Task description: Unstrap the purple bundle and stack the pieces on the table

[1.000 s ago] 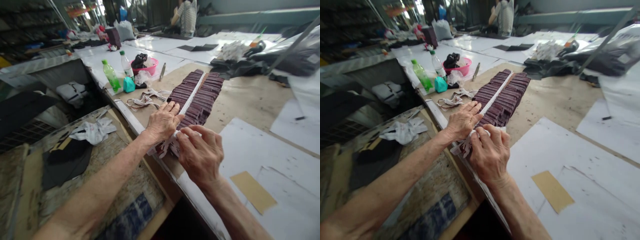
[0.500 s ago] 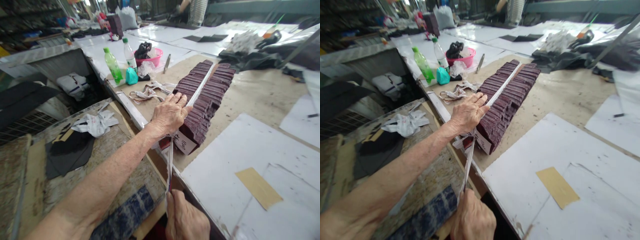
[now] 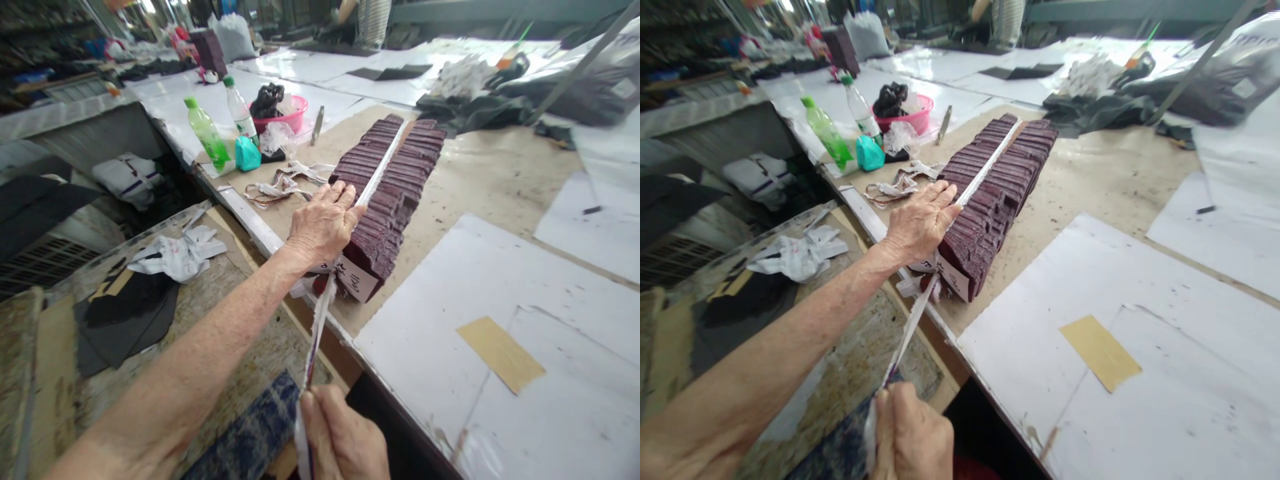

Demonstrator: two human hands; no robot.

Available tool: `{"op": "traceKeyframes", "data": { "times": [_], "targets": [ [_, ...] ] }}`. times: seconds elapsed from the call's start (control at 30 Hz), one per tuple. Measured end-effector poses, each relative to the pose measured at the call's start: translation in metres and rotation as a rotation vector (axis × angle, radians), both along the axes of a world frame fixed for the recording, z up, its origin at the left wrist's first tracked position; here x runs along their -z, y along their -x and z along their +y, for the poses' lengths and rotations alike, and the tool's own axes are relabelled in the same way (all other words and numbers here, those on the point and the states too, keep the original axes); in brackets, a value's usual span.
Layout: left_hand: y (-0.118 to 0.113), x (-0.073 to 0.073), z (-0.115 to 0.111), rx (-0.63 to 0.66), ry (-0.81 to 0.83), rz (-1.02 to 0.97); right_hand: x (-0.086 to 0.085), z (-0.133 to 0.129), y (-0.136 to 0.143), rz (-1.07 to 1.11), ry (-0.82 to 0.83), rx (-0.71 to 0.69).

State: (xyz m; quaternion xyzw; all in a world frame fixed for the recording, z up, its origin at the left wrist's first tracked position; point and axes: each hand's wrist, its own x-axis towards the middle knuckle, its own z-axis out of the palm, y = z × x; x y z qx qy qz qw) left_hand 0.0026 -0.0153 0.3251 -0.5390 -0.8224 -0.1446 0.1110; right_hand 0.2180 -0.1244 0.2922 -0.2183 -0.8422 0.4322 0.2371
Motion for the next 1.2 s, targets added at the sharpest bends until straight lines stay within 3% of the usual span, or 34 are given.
{"op": "traceKeyframes", "data": {
  "times": [0.1,0.23,0.3,0.53,0.83,1.03,1.2],
  "targets": [
    [0.0,0.0,0.0,-0.005,0.01,-0.008,0.012,0.011,0.009,0.113,0.171,-0.057],
    [-0.001,-0.001,0.0,-0.005,-0.005,0.001,0.032,0.039,0.032,-0.055,0.65,0.334],
    [-0.001,-0.002,0.0,-0.009,-0.01,-0.005,0.041,0.051,0.046,-0.123,0.837,0.458],
    [-0.002,-0.003,0.0,-0.011,-0.023,-0.016,0.053,0.058,0.088,-0.066,1.146,0.424],
    [-0.002,-0.003,-0.002,-0.001,-0.024,-0.028,0.048,0.05,0.087,0.037,1.238,0.476],
    [-0.002,-0.004,-0.002,-0.011,-0.017,-0.011,0.048,0.054,0.098,0.03,1.134,0.483],
    [-0.002,-0.002,-0.002,-0.01,-0.025,-0.007,0.046,0.057,0.09,0.018,1.011,0.458]
  ]
}}
